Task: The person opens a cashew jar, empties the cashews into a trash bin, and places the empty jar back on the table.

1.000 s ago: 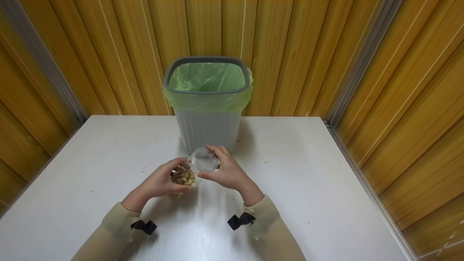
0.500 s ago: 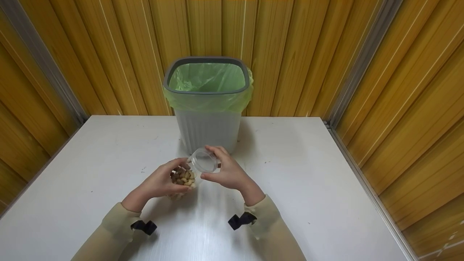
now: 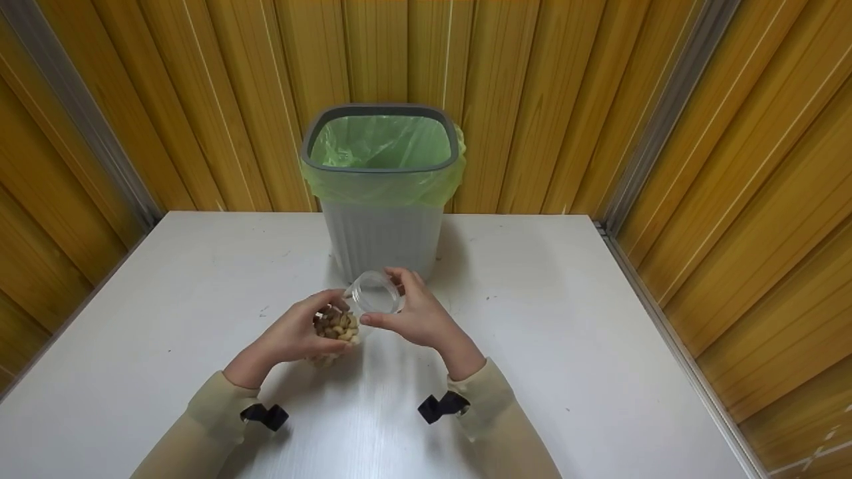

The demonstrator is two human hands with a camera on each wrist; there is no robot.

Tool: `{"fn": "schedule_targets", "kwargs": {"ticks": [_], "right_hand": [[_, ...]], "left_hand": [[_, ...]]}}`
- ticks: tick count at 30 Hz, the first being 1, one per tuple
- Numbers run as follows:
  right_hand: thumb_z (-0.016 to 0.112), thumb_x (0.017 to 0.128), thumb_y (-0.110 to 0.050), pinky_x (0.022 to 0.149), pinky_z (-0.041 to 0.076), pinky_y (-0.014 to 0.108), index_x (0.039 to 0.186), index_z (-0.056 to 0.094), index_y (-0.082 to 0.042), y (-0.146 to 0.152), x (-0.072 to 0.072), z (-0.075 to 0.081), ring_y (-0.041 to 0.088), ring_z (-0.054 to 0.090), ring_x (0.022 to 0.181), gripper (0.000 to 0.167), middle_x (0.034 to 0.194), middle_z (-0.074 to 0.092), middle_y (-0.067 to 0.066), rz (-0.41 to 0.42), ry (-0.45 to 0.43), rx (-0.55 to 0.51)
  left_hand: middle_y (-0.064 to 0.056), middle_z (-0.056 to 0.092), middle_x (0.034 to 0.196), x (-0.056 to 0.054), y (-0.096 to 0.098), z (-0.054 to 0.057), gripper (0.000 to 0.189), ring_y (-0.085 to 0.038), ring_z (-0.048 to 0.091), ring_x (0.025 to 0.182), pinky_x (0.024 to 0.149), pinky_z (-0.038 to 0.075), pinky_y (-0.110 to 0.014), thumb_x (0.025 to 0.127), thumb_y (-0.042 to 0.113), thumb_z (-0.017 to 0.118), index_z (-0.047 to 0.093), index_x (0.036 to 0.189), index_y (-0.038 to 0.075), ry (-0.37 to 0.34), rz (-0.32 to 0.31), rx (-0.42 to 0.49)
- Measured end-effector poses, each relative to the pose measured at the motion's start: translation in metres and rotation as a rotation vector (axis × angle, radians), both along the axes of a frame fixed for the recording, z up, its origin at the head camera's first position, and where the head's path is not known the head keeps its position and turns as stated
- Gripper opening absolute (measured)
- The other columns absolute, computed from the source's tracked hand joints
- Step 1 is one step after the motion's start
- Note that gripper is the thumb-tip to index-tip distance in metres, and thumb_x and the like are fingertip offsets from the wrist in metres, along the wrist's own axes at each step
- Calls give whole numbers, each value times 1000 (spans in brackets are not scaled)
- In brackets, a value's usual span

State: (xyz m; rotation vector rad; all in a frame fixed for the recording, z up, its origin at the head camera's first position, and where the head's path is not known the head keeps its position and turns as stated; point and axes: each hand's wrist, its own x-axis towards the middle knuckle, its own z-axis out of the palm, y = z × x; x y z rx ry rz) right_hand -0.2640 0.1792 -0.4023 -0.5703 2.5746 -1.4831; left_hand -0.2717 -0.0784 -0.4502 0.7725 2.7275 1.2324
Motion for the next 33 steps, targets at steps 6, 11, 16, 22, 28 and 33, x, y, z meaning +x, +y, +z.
{"fn": "schedule_targets", "kwargs": {"ticks": [6, 11, 16, 22, 28, 33], "right_hand": [[85, 86, -33, 89, 49, 35, 147, 43, -5, -2, -1, 0, 31, 51, 122, 79, 140, 52, 16, -35, 14, -1], [84, 87, -31, 90, 50, 37, 146, 45, -4, 0, -2, -2, 31, 51, 122, 76, 141, 53, 16, -18, 22, -16], [84, 87, -25, 90, 51, 37, 147, 47, -5, 1, -3, -4, 30, 49, 123, 73, 140, 53, 15, 0, 24, -43], [83, 88, -21, 89, 52, 33, 148, 47, -3, 2, -4, -5, 31, 49, 122, 73, 140, 52, 17, 32, 58, -49], [81, 90, -21, 95, 53, 39, 150, 46, -2, 5, -4, -5, 35, 49, 127, 72, 145, 50, 19, 70, 93, -43], [80, 90, -20, 101, 51, 52, 151, 45, -3, 5, -3, -4, 36, 48, 131, 72, 149, 48, 18, 95, 103, -38]], "left_hand": [[-4, 64, 126, 0, 0, 0, 84, -22, 62, 114, 102, 52, -48, 79, 39, 90, 50, 150, 18, -12, 2, 7], [-3, 64, 125, -1, 0, -1, 84, -20, 62, 112, 101, 52, -47, 79, 38, 90, 49, 150, 19, -17, -1, 14], [-4, 65, 121, -1, 0, 0, 84, -21, 63, 108, 97, 53, -46, 79, 37, 90, 50, 149, 14, -11, -26, 46], [-5, 65, 122, 1, 0, 1, 83, -22, 63, 109, 98, 52, -47, 79, 37, 90, 51, 149, 16, -21, -20, 43], [-5, 65, 122, 1, 0, 2, 83, -22, 63, 109, 97, 53, -47, 79, 37, 90, 51, 148, 16, -21, -15, 38], [-4, 65, 121, 1, -1, 2, 82, -22, 63, 109, 97, 53, -47, 79, 38, 90, 51, 148, 16, -14, -16, 38]]}}
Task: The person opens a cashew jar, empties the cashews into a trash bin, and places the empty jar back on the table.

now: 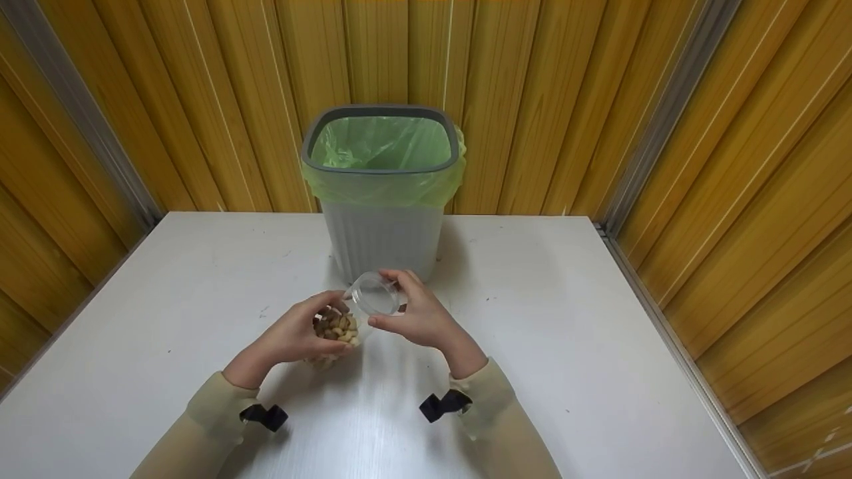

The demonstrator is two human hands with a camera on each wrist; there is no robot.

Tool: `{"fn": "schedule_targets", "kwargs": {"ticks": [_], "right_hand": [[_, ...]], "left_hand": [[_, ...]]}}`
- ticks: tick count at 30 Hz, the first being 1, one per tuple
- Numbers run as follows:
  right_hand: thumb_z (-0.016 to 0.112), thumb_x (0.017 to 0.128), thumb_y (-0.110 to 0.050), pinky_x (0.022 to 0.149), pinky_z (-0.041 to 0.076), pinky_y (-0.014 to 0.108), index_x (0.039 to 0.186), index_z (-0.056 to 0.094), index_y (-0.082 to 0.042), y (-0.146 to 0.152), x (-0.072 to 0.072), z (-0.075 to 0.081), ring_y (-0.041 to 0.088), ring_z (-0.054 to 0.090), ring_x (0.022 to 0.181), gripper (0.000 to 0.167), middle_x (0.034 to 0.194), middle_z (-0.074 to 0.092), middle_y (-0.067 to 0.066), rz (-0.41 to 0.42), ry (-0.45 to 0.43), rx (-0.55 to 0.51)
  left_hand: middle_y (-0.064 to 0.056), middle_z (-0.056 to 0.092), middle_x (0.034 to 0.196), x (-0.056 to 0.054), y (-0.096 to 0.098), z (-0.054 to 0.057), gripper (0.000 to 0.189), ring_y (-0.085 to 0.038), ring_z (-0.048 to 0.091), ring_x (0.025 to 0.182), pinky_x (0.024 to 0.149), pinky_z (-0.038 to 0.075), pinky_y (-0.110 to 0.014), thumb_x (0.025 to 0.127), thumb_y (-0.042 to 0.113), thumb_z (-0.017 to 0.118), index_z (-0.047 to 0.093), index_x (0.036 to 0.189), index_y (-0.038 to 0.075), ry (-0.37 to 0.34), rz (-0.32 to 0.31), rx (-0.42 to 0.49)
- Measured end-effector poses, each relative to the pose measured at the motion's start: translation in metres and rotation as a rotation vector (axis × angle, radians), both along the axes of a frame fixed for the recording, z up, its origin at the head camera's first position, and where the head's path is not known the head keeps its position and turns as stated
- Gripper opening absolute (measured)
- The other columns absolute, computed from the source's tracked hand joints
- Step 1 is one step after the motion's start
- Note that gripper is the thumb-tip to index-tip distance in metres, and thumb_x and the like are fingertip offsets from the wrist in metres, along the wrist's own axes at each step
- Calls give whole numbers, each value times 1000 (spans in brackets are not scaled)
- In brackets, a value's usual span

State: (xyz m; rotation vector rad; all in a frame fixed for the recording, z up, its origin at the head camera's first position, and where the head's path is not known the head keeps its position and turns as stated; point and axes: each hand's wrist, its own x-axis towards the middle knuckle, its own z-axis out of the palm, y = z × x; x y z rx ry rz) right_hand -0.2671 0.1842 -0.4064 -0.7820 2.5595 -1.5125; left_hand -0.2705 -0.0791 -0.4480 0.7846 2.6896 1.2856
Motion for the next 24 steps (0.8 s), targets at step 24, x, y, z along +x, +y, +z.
{"fn": "schedule_targets", "kwargs": {"ticks": [24], "right_hand": [[84, 87, -31, 105, 48, 55, 159, 31, -2, -3, 3, 4, 38, 45, 139, 94, 156, 43, 19, -74, -125, 43]], "left_hand": [[-6, 65, 123, 0, -1, -1, 83, -22, 64, 108, 98, 53, -48, 79, 39, 90, 51, 148, 16, 9, 0, -8]]}}
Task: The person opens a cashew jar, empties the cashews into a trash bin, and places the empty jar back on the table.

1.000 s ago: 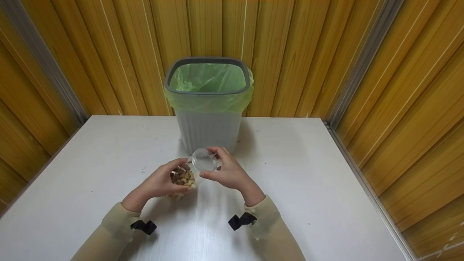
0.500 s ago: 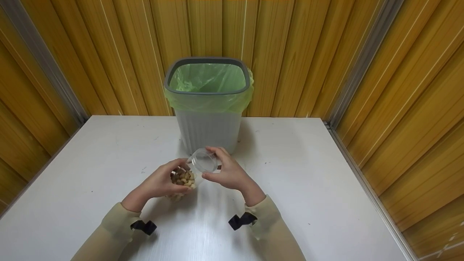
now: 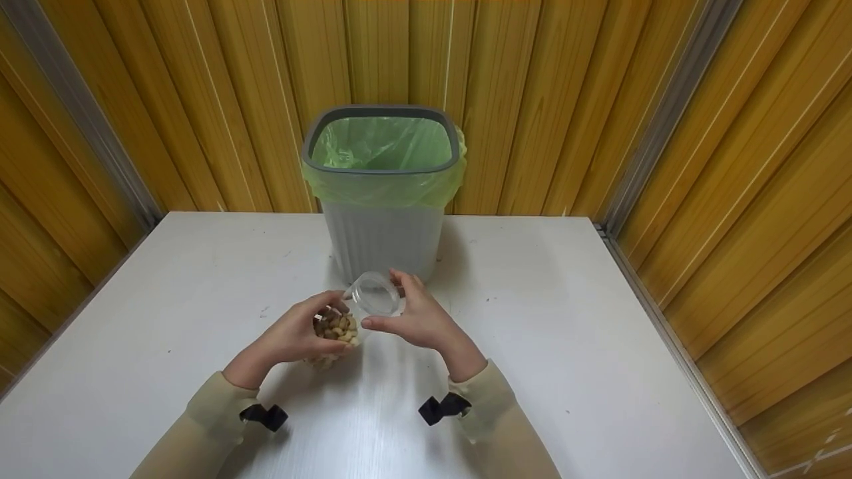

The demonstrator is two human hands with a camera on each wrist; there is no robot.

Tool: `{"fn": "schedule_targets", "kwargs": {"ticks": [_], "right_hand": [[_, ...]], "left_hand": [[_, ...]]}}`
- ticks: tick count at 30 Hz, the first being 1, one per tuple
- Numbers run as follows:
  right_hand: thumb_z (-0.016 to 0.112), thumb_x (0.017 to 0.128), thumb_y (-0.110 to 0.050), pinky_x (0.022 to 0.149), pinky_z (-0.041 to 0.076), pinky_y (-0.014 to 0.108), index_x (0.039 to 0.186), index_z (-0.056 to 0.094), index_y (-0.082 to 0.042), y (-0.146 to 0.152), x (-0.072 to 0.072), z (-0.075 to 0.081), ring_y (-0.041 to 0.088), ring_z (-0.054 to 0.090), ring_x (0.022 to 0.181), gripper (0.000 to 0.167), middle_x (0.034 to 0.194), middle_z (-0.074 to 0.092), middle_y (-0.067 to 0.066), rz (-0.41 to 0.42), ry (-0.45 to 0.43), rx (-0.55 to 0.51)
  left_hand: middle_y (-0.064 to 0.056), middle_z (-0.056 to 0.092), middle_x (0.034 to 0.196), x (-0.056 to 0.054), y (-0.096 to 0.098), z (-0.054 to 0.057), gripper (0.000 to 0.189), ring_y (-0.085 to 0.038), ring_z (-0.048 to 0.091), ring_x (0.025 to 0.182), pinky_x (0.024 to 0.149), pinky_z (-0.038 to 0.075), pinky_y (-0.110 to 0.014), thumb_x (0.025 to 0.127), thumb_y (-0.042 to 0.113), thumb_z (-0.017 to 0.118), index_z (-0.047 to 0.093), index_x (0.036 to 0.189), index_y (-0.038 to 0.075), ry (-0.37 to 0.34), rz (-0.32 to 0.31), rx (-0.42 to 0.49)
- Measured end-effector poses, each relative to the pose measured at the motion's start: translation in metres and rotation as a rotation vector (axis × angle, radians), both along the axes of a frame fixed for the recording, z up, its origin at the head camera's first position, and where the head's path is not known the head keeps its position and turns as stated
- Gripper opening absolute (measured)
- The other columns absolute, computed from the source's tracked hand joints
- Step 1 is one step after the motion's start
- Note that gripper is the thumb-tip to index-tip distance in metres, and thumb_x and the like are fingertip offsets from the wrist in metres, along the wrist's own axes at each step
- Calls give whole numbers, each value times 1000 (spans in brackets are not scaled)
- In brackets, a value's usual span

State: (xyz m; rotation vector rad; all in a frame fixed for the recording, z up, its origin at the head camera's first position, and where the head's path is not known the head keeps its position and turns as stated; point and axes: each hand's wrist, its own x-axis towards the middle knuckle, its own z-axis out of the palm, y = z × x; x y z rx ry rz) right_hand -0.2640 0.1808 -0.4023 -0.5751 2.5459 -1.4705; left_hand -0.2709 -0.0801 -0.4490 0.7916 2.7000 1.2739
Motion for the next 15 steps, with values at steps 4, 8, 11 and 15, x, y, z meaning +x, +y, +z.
{"fn": "schedule_targets", "kwargs": {"ticks": [4, 8, 11, 15], "right_hand": [[84, 86, -36, 100, 49, 46, 154, 38, -2, -3, 1, 1, 35, 50, 131, 88, 146, 52, 18, -78, -25, 21], [83, 88, -33, 95, 51, 42, 147, 44, -1, -4, 2, 1, 34, 52, 127, 78, 141, 55, 17, -85, 2, 4], [82, 89, -31, 90, 51, 38, 145, 46, 0, -4, 1, 0, 34, 52, 125, 74, 140, 56, 17, -71, 12, -11], [82, 89, -30, 91, 51, 36, 147, 46, -3, -3, 0, -2, 33, 52, 126, 74, 142, 55, 16, -61, 6, -17]], "left_hand": [[-6, 65, 123, -1, 0, -1, 82, -22, 64, 108, 98, 52, -48, 79, 39, 90, 51, 148, 16, 2, 0, -1], [-7, 65, 123, -1, 0, -1, 82, -22, 64, 109, 98, 52, -48, 79, 39, 90, 51, 148, 16, 1, -1, -4], [-7, 65, 123, -1, 0, -1, 82, -23, 64, 109, 98, 52, -48, 79, 38, 90, 51, 148, 16, 0, -4, 0], [-7, 65, 124, -1, 0, -1, 83, -23, 64, 110, 99, 52, -48, 79, 39, 90, 51, 148, 15, -3, -3, -1]]}}
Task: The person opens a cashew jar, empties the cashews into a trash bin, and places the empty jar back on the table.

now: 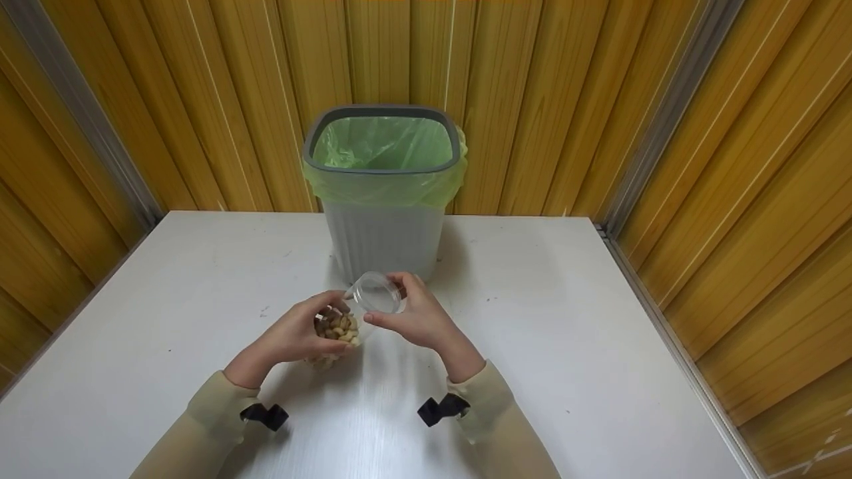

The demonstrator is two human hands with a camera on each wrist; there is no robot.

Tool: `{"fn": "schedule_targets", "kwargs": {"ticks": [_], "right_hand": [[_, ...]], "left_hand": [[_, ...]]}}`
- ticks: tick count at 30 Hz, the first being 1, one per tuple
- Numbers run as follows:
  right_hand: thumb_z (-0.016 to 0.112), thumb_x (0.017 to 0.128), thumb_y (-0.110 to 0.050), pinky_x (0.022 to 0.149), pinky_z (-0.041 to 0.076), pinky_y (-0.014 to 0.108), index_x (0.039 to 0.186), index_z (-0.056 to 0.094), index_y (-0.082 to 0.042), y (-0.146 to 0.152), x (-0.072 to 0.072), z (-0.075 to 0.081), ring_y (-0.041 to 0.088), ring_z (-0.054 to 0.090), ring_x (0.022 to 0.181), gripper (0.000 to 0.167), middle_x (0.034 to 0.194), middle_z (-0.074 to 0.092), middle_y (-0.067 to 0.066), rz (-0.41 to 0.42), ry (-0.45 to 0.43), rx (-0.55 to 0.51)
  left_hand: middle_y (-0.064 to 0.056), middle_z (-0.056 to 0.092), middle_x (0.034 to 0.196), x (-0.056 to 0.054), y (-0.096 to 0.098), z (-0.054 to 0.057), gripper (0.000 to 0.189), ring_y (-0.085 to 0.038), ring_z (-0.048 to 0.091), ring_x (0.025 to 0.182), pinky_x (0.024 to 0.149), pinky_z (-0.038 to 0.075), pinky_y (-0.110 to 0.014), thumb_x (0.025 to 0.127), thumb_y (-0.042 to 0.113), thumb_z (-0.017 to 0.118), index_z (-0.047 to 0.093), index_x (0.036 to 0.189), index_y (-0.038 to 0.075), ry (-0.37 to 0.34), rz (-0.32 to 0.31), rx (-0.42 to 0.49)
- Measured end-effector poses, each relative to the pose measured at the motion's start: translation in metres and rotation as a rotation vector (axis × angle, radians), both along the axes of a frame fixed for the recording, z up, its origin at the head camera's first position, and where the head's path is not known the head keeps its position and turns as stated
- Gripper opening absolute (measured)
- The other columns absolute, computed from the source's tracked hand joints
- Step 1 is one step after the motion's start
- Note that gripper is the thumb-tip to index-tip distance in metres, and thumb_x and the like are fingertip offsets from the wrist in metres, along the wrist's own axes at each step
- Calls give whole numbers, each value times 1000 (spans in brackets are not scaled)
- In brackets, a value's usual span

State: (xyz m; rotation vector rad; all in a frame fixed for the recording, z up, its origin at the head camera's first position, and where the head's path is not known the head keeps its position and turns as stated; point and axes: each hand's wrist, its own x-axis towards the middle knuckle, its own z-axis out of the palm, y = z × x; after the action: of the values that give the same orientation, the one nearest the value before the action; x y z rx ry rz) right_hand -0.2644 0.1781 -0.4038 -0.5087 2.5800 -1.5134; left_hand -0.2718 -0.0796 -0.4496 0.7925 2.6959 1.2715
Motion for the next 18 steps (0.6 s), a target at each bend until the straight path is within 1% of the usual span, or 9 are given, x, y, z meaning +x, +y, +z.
{"fn": "schedule_targets", "kwargs": {"ticks": [6, 11, 16, 18], "right_hand": [[81, 90, -28, 95, 50, 40, 151, 44, -6, 1, 1, 0, 32, 50, 127, 75, 146, 51, 15, 16, 6, 8], [80, 91, -23, 91, 52, 35, 153, 43, -4, 3, 0, -1, 33, 48, 127, 74, 145, 50, 17, 48, 32, -6], [79, 90, -19, 90, 53, 31, 154, 43, -6, 4, -2, -2, 35, 46, 131, 75, 148, 47, 16, 79, 33, -28], [79, 90, -18, 90, 53, 31, 154, 42, -4, 4, -2, -2, 37, 46, 132, 75, 150, 46, 18, 96, 42, -32]], "left_hand": [[-5, 65, 126, 0, 1, -1, 84, -23, 63, 111, 100, 53, -48, 79, 40, 90, 50, 150, 18, -22, 12, -27], [-6, 65, 126, 0, 1, -1, 84, -22, 63, 110, 99, 53, -47, 79, 39, 90, 50, 150, 18, -20, 7, -24], [-5, 65, 126, 0, 0, 0, 84, -21, 63, 107, 97, 53, -47, 79, 40, 90, 50, 150, 18, -27, 4, -22], [-5, 65, 126, 0, 1, 0, 84, -20, 63, 107, 97, 53, -47, 79, 40, 90, 50, 150, 18, -32, 8, -22]]}}
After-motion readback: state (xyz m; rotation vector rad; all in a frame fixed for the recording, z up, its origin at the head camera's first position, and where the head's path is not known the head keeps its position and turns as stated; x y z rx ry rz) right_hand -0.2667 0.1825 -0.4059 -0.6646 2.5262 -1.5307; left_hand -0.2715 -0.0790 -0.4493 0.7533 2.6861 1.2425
